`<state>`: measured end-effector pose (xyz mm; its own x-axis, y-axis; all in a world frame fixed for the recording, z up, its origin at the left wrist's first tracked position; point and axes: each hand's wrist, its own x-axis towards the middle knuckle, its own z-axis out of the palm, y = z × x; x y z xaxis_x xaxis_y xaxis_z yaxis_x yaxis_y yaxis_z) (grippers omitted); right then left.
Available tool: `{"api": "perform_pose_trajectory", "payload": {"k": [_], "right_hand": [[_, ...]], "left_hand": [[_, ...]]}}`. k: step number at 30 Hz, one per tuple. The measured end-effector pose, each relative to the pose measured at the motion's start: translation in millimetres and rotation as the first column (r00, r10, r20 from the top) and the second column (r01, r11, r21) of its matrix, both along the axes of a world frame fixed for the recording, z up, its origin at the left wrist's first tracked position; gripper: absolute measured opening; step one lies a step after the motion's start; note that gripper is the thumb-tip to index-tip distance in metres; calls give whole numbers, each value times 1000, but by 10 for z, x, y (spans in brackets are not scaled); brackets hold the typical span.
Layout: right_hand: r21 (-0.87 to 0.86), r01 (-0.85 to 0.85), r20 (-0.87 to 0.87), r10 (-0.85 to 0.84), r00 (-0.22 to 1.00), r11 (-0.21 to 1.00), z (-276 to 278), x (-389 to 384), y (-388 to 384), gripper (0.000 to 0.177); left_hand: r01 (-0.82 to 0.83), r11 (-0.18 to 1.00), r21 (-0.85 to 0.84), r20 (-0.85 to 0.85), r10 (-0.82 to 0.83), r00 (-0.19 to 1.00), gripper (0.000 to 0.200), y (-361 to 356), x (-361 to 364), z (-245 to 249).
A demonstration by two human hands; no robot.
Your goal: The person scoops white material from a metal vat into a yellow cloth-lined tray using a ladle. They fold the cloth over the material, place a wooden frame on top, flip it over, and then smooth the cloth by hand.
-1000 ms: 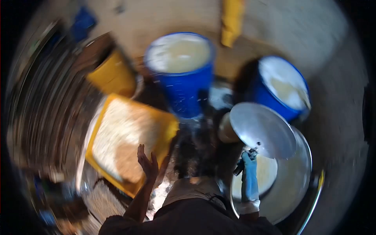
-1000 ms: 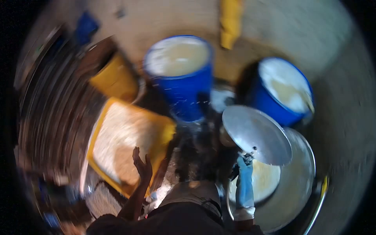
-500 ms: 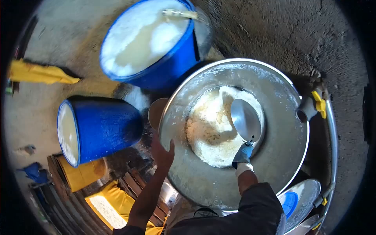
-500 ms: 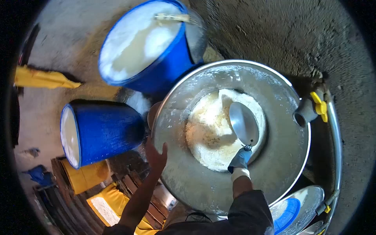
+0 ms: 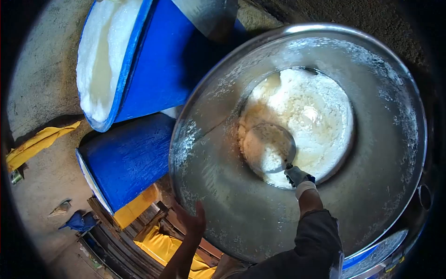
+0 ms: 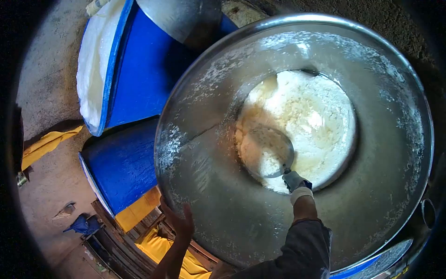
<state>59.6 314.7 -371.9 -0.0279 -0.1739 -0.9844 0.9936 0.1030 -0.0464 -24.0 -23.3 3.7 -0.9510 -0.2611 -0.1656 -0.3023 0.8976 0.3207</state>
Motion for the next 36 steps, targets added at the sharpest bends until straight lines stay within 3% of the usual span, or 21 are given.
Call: {"api": "perform_pose_trajectory", "payload": {"k": [3, 4, 6, 8, 10, 13, 15, 16, 18, 19, 20, 22, 24, 26, 27, 28, 30, 32, 36], "right_hand": [[-64, -103, 62, 107, 992, 993, 392, -95, 77, 27], [-44, -207, -24, 206, 978, 977, 605, -133, 115, 28], [-36, -224, -203, 212, 956, 974, 907, 10, 172, 28], [-77, -315, -170, 299, 939, 946, 1061, 151, 141, 25], [-97, -289, -63, 284, 957, 952, 1422, 270, 61, 21], [-185, -139, -151, 112, 982, 973, 2299, 509, 226, 21], [-172, -173, -144, 149, 978, 970, 2861, 593, 283, 22], [-154, -203, -134, 183, 974, 967, 3054, 612, 299, 22], [-104, -268, -129, 254, 959, 958, 3484, 645, 340, 22], [-76, -300, -126, 289, 949, 951, 3688, 652, 354, 22], [-48, -337, -126, 329, 936, 940, 3885, 647, 353, 22], [5, -410, -119, 407, 905, 912, 4280, 651, 337, 23], [57, -471, -104, 474, 874, 880, 4558, 636, 256, 23], [173, -500, -37, 513, 857, 848, 4872, 620, 91, 26], [162, -464, -11, 472, 881, 871, 5212, 619, -185, 26], [217, -547, -1, 561, 828, 808, 5408, 662, -415, 25], [204, -632, -19, 649, 761, 748, 5691, 755, -814, 25], [153, -693, -30, 704, 710, 705, 5933, 910, -1203, 24], [7, -771, -47, 770, 636, 637, 6189, 1315, -2257, 23]], "left_hand": [[108, 988, -110, -65, -116, 991, 89, -2, -44, 30], [95, 990, -106, -89, -105, 991, 89, -7, -66, 31], [108, 994, 22, -117, -104, 988, 88, -25, -78, 20], [82, 997, 9, -146, -80, 986, 88, 16, -65, 61], [42, 999, 6, -177, -40, 983, 88, -2, -65, 113], [23, 983, 181, -194, 13, 981, 87, -67, -60, 175], [111, 938, 328, -257, -24, 966, 82, -151, -20, 236], [72, 934, 351, -283, 33, 959, 82, -208, 69, 262], [18, 836, 548, -196, 107, 975, 79, -325, 295, 342], [-27, 847, 531, -139, 119, 983, 73, -394, 510, 435], [-72, 836, 544, -164, 190, 968, 73, -491, 769, 396], [-68, 860, 506, -175, 179, 968, 68, -687, 1450, 145], [-311, 710, 631, 76, 343, 936, 63, -903, 2223, 189], [-396, 737, 547, 105, 410, 906, 64, -1082, 3166, -11], [-499, 683, 533, 282, 412, 866, 64, -1195, 3649, -93], [-591, 621, 515, 453, 388, 803, 63, -1286, 4195, -187], [-582, 703, 409, 586, 287, 758, 60, -1311, 5392, -750], [-834, 510, 211, 425, 721, 548, 57, -928, 6426, -790], [-901, 278, 335, 616, 658, 432, 62, -998, 7846, -1145]]}}
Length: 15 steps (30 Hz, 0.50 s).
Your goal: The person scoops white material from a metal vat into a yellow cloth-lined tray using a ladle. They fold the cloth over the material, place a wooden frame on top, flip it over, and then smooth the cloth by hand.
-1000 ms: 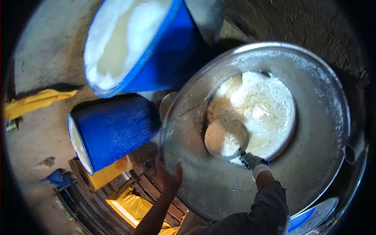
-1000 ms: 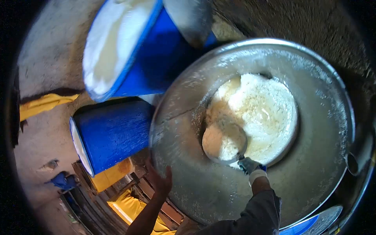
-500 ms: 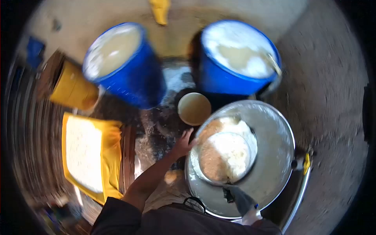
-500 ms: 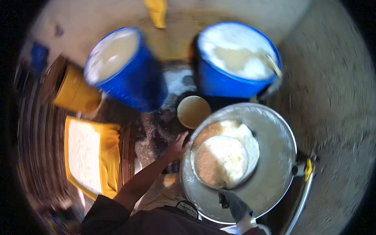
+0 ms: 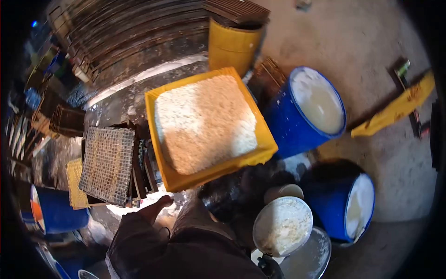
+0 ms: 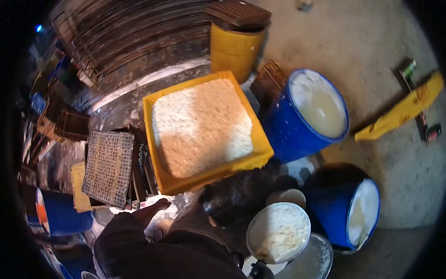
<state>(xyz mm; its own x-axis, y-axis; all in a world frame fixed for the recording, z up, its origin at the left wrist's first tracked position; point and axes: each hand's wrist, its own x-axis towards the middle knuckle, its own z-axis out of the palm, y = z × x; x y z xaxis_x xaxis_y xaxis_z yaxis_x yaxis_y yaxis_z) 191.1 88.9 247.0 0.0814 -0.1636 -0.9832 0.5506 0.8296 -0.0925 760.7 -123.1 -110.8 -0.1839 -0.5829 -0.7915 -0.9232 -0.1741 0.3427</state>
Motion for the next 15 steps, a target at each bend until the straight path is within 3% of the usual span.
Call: {"api": "perform_pose_trajectory", "payload": {"k": [1, 2, 3, 4, 6, 7, 10, 11, 12, 14, 15], "right_hand": [[-41, -20, 28, 21, 999, 999, 39, 108, -279, 23], [-81, -36, 61, 41, 997, 996, 72, 230, -528, 22], [-128, -51, 100, 64, 993, 990, 82, 324, -766, 22], [-191, -61, 161, 93, 983, 980, 43, 397, -983, 22], [-302, -86, 272, 172, 947, 949, 74, 623, -1468, 21], [-322, -176, -6, 183, 983, 930, 558, 1069, -1834, 18], [-394, -64, 33, 83, 996, 917, 649, 1541, -2451, 21], [-420, -53, 49, 80, 996, 906, 767, 1757, -2661, 21], [-445, -41, 66, 78, 995, 895, 899, 1988, -2875, 20], [-497, -15, 103, 76, 992, 867, 1154, 2407, -3264, 19], [-520, 1, 124, 75, 989, 854, 1241, 2549, -3386, 19]], "left_hand": [[-347, 938, -20, -179, 338, 924, 65, -50, 134, 63], [-646, 763, 21, -354, 609, 709, 68, -78, 289, 150], [-816, 572, 87, -139, 818, 559, 71, -345, 261, 322], [-904, 330, 273, -273, 927, 256, 87, -480, 281, 557], [-908, 216, 358, -519, 855, -1, 106, -796, 302, 836], [-914, 219, 342, -626, 778, -48, 117, -987, 211, 1081], [-884, 330, 330, -759, 650, -40, 111, -1405, 42, 1636], [-862, 375, 340, -797, 601, -52, 98, -1483, -47, 1846], [-821, 505, 269, -911, 411, -45, 82, -1551, -74, 1893], [-830, 371, 417, -805, 575, -147, 72, -1705, -112, 1613], [-829, 375, 415, -809, 569, -147, 72, -1712, -100, 1605]]}}
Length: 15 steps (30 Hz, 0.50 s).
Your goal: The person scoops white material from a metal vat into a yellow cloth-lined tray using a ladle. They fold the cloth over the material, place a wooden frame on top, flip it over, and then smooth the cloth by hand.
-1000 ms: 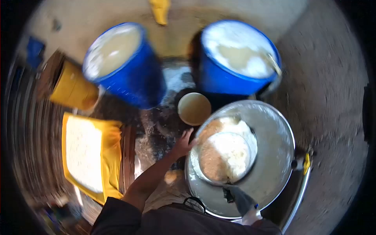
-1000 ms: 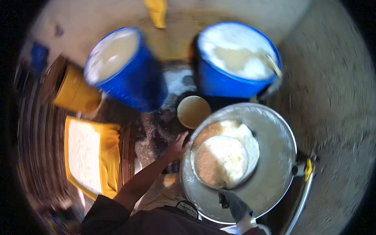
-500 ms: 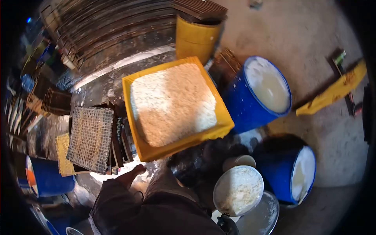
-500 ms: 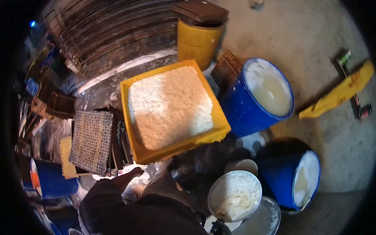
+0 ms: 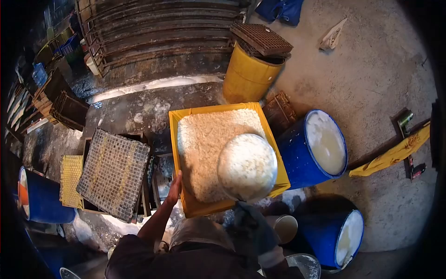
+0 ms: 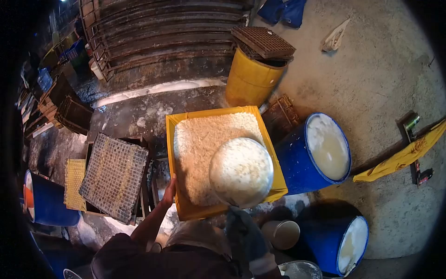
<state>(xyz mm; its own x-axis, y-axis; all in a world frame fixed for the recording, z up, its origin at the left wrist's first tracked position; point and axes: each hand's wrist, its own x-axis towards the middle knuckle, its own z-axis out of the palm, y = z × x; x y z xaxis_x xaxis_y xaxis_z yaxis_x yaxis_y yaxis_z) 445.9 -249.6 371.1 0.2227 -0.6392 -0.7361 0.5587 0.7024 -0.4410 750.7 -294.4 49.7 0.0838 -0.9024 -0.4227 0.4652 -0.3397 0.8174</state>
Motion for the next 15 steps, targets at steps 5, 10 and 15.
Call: {"api": "perform_pose_trajectory", "payload": {"k": [5, 10, 15], "right_hand": [[-117, -167, 88, 178, 980, 979, -1470, -201, -635, 22], [-2, -151, -300, 144, 943, 989, -2348, -482, -1185, 27], [-602, 255, -603, -640, 476, 757, -2511, -1620, -1423, 10]], "left_hand": [[-34, 998, 58, 144, 25, 989, 72, -15, -33, 283], [-2, 1000, 17, 91, 1, 996, 69, -59, -23, 212], [-53, 998, 44, 871, -13, 491, 64, -25, -72, 437]]}}
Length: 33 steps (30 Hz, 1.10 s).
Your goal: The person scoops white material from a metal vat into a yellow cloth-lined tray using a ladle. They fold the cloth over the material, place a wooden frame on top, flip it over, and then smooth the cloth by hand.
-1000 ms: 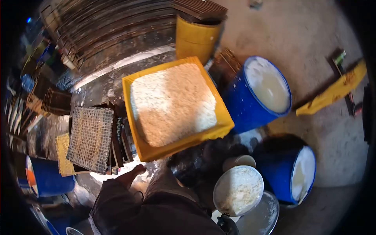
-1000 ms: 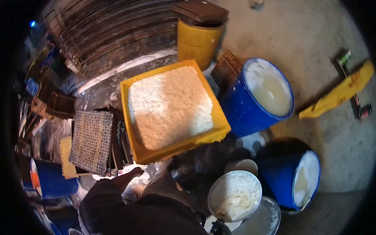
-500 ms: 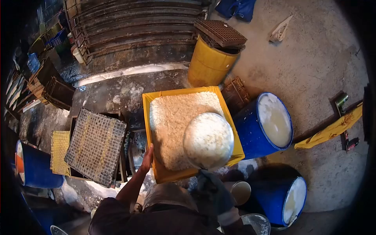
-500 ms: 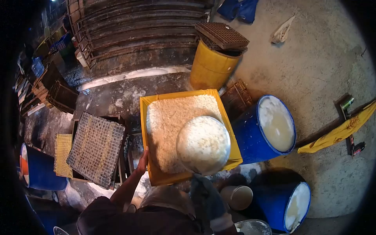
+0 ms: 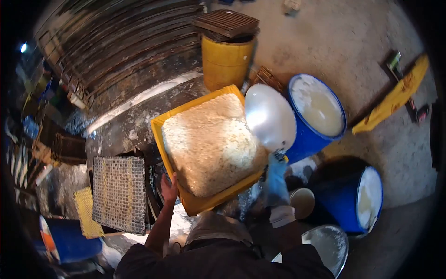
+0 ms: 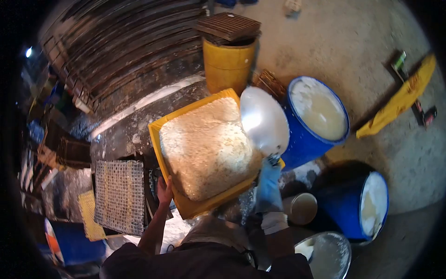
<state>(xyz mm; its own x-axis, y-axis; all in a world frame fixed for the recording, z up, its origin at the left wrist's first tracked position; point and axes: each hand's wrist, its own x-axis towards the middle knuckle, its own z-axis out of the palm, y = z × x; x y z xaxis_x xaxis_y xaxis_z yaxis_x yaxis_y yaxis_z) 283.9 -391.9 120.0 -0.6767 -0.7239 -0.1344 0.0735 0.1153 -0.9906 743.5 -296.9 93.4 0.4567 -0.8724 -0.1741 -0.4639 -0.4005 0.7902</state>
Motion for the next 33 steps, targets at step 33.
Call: {"api": "perform_pose_trajectory", "payload": {"k": [33], "right_hand": [[719, 657, 262, -788, -558, -226, -5015, -3308, 7244, 32]], "left_hand": [[932, -341, 121, 530, -772, -351, 80, 2771, -7986, -810]]}}
